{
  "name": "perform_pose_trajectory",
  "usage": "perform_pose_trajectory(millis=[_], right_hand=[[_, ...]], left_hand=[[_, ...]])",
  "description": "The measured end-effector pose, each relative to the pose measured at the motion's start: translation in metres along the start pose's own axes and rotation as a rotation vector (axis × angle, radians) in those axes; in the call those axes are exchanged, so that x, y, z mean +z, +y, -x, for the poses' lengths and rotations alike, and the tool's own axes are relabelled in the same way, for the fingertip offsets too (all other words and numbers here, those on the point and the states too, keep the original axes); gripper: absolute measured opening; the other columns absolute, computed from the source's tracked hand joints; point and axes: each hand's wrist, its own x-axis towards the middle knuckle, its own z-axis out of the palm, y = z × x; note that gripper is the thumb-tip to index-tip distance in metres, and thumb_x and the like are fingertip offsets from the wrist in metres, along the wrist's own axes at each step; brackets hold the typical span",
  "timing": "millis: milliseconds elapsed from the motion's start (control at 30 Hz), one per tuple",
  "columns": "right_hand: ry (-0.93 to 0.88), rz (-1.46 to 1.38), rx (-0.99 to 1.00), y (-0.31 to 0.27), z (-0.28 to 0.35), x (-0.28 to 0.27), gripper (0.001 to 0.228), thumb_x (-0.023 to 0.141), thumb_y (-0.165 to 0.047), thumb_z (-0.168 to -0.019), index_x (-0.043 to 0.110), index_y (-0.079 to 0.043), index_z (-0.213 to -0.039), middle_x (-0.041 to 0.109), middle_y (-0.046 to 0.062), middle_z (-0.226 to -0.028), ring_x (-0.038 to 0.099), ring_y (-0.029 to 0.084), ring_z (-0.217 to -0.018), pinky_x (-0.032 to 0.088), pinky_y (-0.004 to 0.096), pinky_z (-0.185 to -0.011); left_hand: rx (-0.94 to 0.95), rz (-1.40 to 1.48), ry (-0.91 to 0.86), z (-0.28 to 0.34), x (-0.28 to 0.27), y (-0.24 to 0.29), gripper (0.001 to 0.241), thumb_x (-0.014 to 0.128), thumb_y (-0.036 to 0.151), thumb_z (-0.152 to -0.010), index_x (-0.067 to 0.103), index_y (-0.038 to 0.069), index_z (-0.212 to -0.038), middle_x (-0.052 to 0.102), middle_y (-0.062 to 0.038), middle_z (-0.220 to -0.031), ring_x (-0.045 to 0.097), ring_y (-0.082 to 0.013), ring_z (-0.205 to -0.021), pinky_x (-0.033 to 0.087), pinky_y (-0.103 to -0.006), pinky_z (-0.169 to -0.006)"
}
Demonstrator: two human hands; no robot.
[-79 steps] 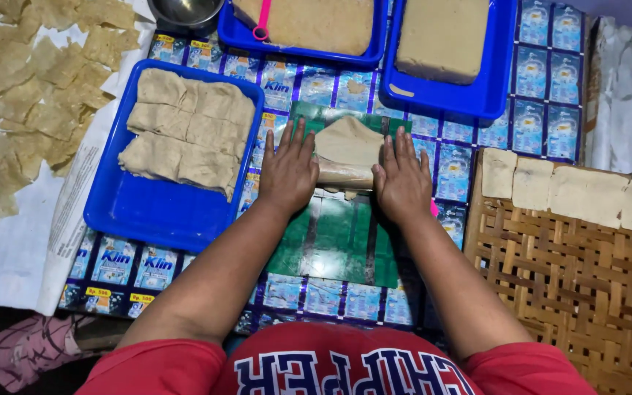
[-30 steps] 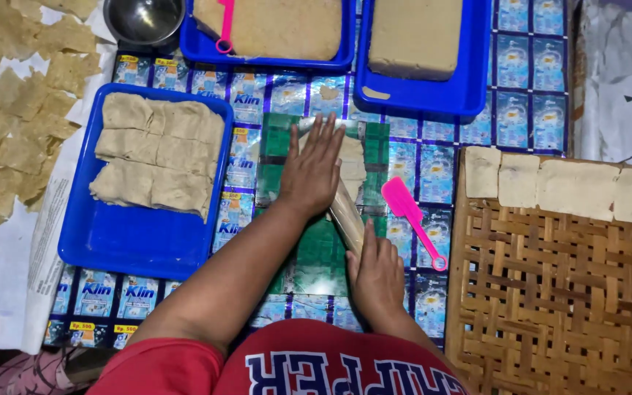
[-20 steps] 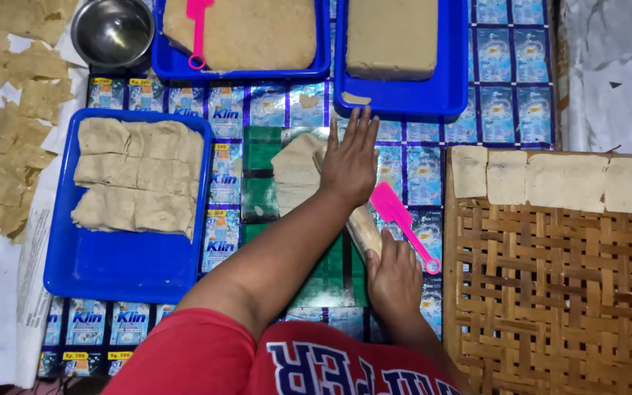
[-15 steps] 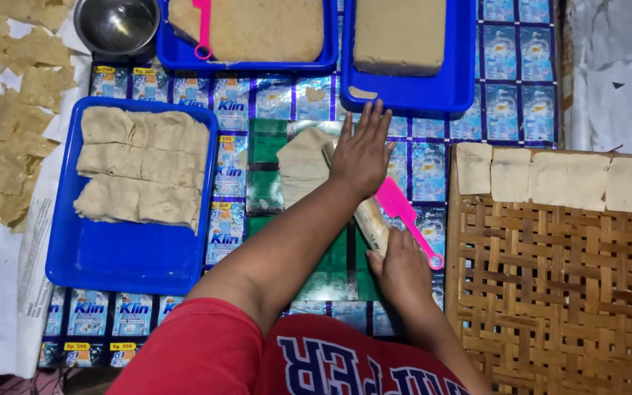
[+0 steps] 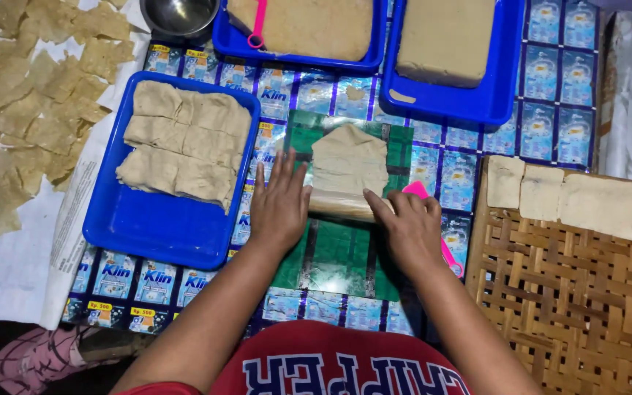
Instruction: Rolling out dough with a pin, cutting it into square sheets with a spatula, and placing them on drying mats.
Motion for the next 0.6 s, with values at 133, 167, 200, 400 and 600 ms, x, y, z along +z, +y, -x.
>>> perform_pose_trajectory(millis=[133, 167, 200, 400, 600], right_hand=[[0.019, -0.001, 0.008, -0.009, 0.004, 0.035, 0.077, 0.070, -0.037, -0.084, 0.043, -0.031, -0.156, 0.060, 0.005, -0.132, 0.055, 0.029, -0.129, 0.021, 0.077, -0.109], [0.042, 0.009, 0.045, -0.010, 0.001, 0.040, 0.071, 0.060, -0.045, -0.092, 0.042, -0.024, -0.158, 0.052, 0.009, -0.147, 0.045, 0.032, -0.140, 0.014, 0.078, -0.111], [0.065, 0.019, 0.083, -0.011, -0.001, 0.045, 0.070, 0.050, -0.053, -0.099, 0.041, -0.018, -0.159, 0.045, 0.013, -0.161, 0.035, 0.034, -0.152, 0.006, 0.080, -0.112], [0.015, 0.002, 0.207, -0.008, -0.047, 0.039, 0.064, 0.042, -0.052, -0.106, 0.046, -0.015, -0.158, 0.036, 0.015, -0.169, 0.024, 0.033, -0.158, -0.003, 0.078, -0.114], [0.095, -0.077, 0.194, 0.023, -0.101, 0.051, 0.060, 0.031, -0.053, -0.110, 0.042, -0.023, -0.161, 0.034, 0.017, -0.168, 0.026, 0.037, -0.157, -0.008, 0.081, -0.111]], left_hand=[[0.008, -0.054, 0.026, 0.010, 0.024, -0.008, 0.051, 0.032, 0.037, -0.111, 0.047, 0.007, -0.150, 0.034, -0.019, -0.164, 0.025, -0.0344, -0.155, 0.011, -0.0543, -0.125], [-0.003, -0.071, 0.031, 0.003, 0.025, -0.008, 0.050, 0.033, 0.036, -0.111, 0.050, 0.006, -0.147, 0.038, -0.019, -0.162, 0.028, -0.0349, -0.154, 0.014, -0.0535, -0.125], [-0.014, -0.089, 0.037, -0.003, 0.025, -0.007, 0.049, 0.034, 0.034, -0.110, 0.052, 0.006, -0.145, 0.042, -0.020, -0.160, 0.031, -0.0355, -0.153, 0.018, -0.0528, -0.124], [-0.121, -0.125, -0.071, -0.052, 0.017, -0.004, 0.055, 0.027, 0.033, -0.108, 0.042, 0.006, -0.154, 0.022, -0.017, -0.170, 0.013, -0.0362, -0.158, 0.003, -0.0549, -0.126], [-0.130, -0.121, -0.055, -0.107, 0.003, -0.005, 0.058, 0.028, 0.031, -0.111, 0.025, 0.008, -0.164, 0.007, -0.016, -0.173, 0.003, -0.0348, -0.160, -0.002, -0.0579, -0.126]])
